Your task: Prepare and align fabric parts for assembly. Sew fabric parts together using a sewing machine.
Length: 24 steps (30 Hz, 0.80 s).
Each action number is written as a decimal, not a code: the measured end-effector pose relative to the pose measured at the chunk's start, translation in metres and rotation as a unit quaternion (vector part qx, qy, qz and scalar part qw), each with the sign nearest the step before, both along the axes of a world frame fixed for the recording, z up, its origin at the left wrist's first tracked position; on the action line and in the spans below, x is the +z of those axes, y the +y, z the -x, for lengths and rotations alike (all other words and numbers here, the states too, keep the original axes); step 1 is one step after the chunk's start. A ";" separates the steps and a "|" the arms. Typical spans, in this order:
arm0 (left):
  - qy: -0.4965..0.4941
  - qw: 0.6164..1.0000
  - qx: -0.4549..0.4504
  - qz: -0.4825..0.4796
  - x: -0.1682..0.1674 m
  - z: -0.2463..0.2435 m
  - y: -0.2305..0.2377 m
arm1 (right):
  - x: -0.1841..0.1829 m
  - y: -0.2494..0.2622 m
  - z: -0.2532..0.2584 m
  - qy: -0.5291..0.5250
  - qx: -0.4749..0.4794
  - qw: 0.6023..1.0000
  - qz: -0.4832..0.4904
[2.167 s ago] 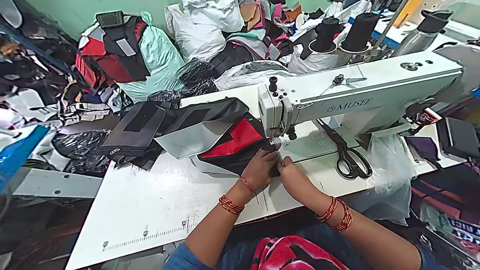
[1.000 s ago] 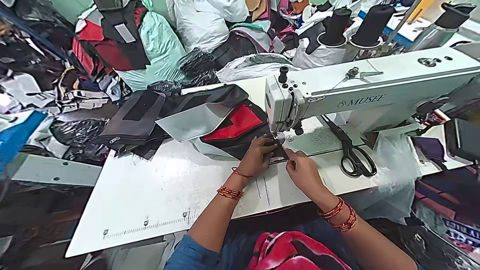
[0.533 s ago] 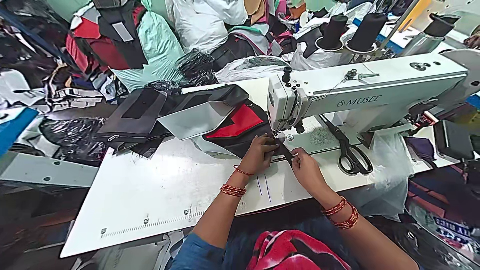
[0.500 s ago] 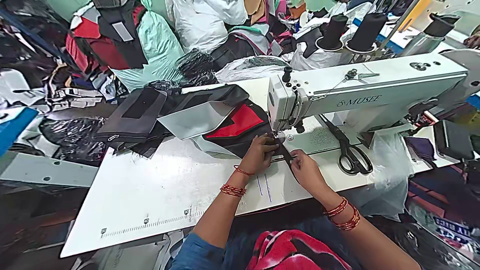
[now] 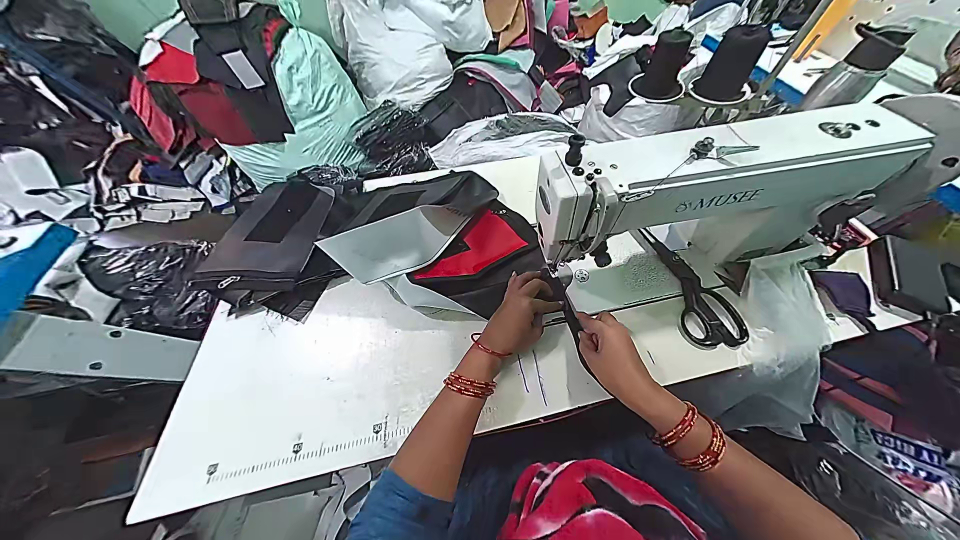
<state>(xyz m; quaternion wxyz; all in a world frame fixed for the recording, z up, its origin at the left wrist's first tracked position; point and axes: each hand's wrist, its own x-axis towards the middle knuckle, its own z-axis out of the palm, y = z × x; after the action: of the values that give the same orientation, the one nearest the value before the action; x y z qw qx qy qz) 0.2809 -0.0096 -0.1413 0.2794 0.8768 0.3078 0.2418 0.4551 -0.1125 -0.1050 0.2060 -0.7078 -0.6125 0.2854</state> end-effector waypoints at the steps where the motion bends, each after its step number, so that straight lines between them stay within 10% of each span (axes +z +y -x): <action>1: 0.000 1.000 0.000 -0.004 -0.001 0.000 0.000 | 0.000 0.000 0.000 0.000 -0.002 1.000 -0.001; 24: -0.043 0.998 -0.008 -0.051 -0.004 -0.001 -0.004 | 0.022 0.006 0.019 -0.162 0.123 0.969 0.137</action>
<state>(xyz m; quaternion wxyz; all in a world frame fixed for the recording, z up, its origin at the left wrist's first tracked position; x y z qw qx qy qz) 0.2823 -0.0133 -0.1449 0.2491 0.8810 0.2761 0.2926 0.4366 -0.1061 -0.0833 -0.0318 -0.6851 -0.6753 0.2714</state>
